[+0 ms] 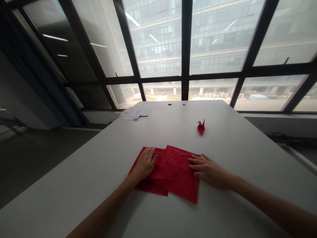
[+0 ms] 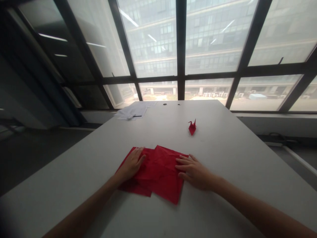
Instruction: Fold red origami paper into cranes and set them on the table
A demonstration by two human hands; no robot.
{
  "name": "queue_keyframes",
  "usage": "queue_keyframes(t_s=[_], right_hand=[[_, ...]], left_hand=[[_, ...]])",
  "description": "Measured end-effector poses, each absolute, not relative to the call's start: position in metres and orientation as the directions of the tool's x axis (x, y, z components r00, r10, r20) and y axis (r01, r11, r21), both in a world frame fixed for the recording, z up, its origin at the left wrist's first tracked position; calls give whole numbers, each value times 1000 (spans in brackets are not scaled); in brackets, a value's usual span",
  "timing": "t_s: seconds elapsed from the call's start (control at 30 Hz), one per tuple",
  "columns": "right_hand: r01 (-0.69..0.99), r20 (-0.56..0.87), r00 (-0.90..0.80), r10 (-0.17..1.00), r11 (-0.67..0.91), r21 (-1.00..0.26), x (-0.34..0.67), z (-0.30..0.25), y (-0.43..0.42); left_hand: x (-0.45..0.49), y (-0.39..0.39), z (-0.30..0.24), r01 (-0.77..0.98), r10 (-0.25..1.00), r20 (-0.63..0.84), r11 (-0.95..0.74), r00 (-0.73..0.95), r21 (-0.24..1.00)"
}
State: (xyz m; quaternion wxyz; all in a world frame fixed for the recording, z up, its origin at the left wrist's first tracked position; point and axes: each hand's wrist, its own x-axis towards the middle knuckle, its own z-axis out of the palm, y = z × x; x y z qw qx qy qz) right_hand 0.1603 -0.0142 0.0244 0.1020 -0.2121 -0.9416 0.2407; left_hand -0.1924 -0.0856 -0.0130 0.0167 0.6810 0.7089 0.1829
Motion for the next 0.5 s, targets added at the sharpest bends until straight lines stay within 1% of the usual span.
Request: queue_keyframes(t_s=[0.07, 0.13, 0.2, 0.27, 0.33, 0.43, 0.5], right_hand=[[361, 94, -877, 471, 776, -518, 181, 23, -3], [410, 118, -835, 538, 749, -521, 198, 19, 6], [435, 190, -779, 598, 732, -524, 211, 14, 14], [441, 258, -729, 634, 723, -532, 217, 10, 18], [441, 304, -702, 644, 728, -524, 217, 8, 19], [465, 361, -679, 640, 754, -464, 209, 6, 18], [491, 409, -644, 646, 759, -427, 200, 5, 17]], left_hand=[[-192, -94, -15, 983, 979, 202, -15, -23, 183], [-191, -102, -14, 994, 982, 189, -30, 9, 107], [-186, -107, -5, 998, 982, 191, -9, -4, 63], [-177, -102, 12, 997, 967, 244, 62, -73, 53], [-162, -86, 34, 996, 946, 322, 11, -41, 92], [-126, -45, 58, 953, 906, 419, -180, 64, 243], [-97, -16, 62, 923, 890, 448, -240, 85, 300]])
